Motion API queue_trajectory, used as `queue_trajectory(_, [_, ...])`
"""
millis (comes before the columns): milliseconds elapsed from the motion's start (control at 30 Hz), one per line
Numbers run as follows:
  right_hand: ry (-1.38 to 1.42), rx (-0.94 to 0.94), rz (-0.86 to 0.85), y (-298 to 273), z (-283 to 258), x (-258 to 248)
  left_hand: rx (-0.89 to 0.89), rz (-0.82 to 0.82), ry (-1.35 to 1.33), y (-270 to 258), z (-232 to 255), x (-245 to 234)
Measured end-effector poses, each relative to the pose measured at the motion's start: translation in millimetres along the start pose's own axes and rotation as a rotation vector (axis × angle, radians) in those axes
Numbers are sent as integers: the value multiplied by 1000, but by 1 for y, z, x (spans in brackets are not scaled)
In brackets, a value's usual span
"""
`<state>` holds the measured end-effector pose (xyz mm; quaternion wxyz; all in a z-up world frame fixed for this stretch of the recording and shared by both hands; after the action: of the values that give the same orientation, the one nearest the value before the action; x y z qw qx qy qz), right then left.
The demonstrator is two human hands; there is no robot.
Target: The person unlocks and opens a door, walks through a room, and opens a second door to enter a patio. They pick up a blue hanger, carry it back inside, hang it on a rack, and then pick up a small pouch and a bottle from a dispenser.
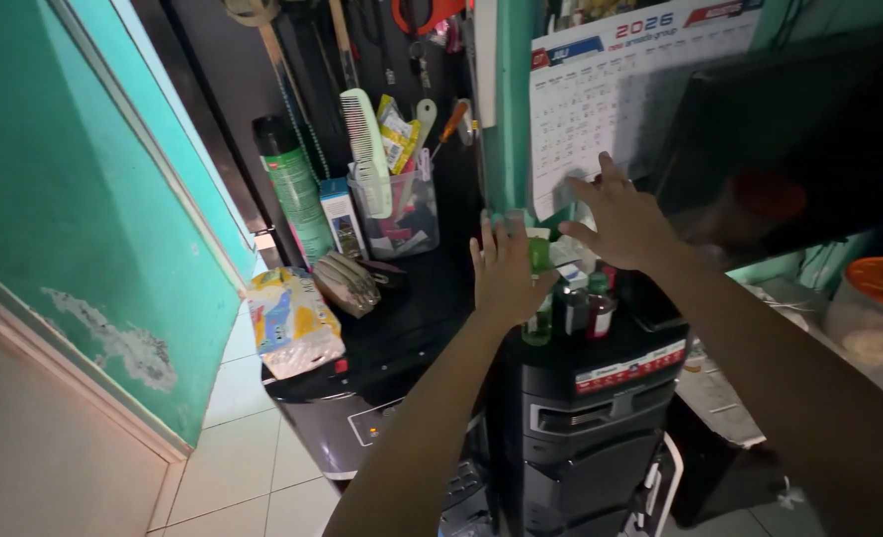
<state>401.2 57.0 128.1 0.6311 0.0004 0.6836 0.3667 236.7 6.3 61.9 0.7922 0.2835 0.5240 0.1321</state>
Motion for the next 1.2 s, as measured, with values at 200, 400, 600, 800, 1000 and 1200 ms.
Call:
queue_trajectory(200, [49, -68, 86, -27, 30, 11, 127, 267, 71, 1, 50, 10])
queue_trajectory(400, [-53, 71, -93, -40, 67, 44, 96, 188, 144, -15, 83, 43])
queue_trajectory(600, [-53, 163, -353, -55, 81, 78, -138, 89, 103, -26, 81, 57])
queue_trajectory(800, [481, 142, -170, -29, 97, 109, -312, 219, 78, -42, 57, 45])
queue_trajectory(1000, [780, 168, -172, 5, 91, 130, -544, 62, 58, -42, 31, 59])
queue_trajectory(1200, [755, 119, -114, 9, 80, 141, -599, -2, -91, -41, 32, 61])
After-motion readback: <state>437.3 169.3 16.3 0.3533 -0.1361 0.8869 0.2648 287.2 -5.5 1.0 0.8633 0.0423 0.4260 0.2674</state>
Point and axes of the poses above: each hand's wrist, its own y-axis towards the middle knuckle, its own x-axis out of the palm, z = x × y, the point moved 6 cm from there along y, towards the middle knuckle, and after that the axes turned 4 degrees about -x, right-handed, at the moved point
